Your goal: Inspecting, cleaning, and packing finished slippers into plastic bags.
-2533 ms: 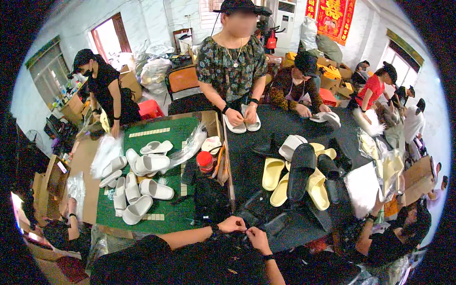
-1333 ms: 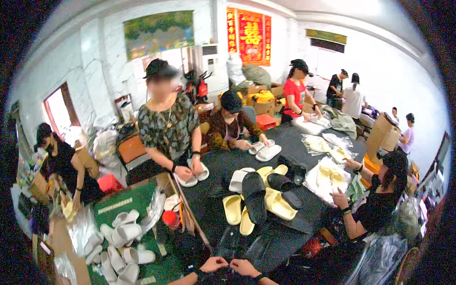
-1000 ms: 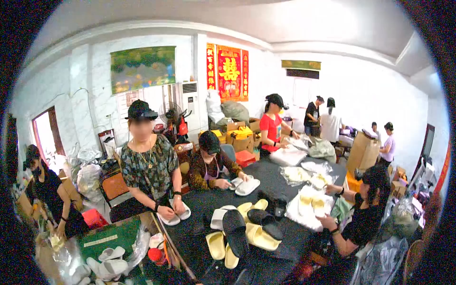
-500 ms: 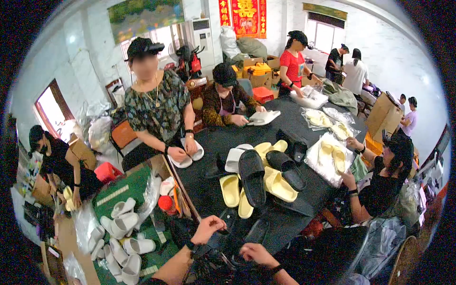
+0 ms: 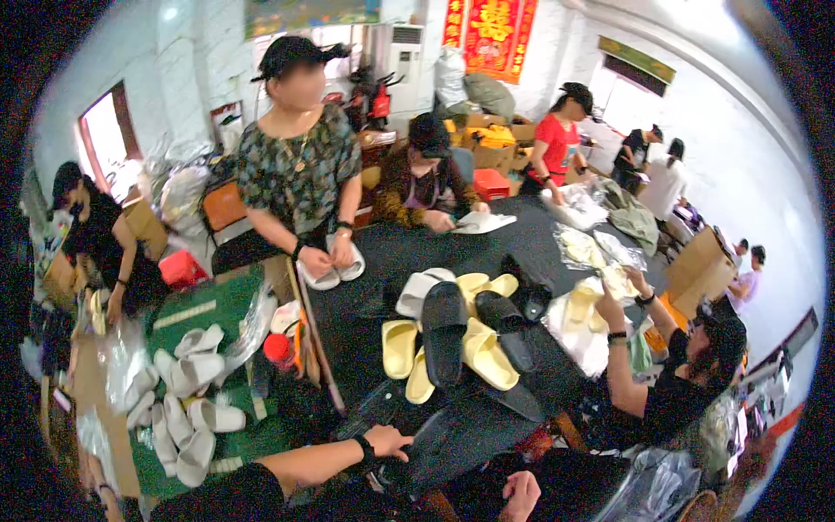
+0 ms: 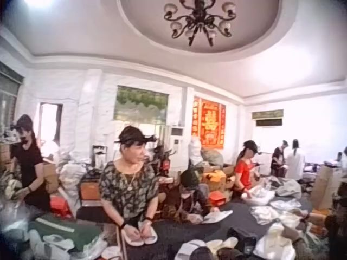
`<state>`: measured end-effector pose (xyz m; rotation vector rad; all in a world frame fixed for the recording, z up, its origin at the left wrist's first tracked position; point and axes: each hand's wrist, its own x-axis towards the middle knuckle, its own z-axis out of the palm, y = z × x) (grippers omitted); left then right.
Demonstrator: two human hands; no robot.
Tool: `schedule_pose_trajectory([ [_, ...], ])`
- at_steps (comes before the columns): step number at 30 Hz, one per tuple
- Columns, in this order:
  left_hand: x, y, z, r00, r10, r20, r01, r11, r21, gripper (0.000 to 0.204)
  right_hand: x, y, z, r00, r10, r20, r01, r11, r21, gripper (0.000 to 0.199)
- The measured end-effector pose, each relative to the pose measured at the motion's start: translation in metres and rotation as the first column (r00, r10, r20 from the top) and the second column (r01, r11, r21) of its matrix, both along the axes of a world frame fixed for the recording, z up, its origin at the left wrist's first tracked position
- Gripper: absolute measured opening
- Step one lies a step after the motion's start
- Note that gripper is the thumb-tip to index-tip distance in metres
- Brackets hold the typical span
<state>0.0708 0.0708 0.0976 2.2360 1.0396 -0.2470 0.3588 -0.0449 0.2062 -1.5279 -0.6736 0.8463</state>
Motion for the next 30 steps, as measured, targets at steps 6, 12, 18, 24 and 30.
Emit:
schedule_pose_trajectory([
  [6,0.006,-0.006,-0.021,0.992,-0.057,0.116,0.073,0.989,-0.132,0.059,0.012,0.042,0.057,0.943,0.204,0.264,-0.247,0.958,0.144,0.034],
  [12,0.006,-0.010,0.017,0.915,0.120,0.385,-0.074,0.988,-0.133,0.054,0.021,0.117,0.181,0.890,0.211,0.404,-0.359,0.871,0.336,0.038],
  [18,-0.009,-0.008,0.099,0.838,0.286,0.465,-0.227,0.957,-0.179,0.037,0.020,0.162,0.209,0.891,0.289,0.351,-0.428,0.793,0.433,0.041],
  [24,-0.068,-0.035,0.145,0.647,0.454,0.613,-0.538,0.841,-0.055,0.030,-0.009,0.165,0.211,0.916,0.352,0.192,-0.400,0.762,0.509,0.039],
  [30,-0.154,-0.105,0.154,0.237,0.711,0.662,-0.890,0.433,-0.147,0.027,-0.017,0.126,0.223,0.905,0.337,0.258,-0.424,0.719,0.551,0.036],
])
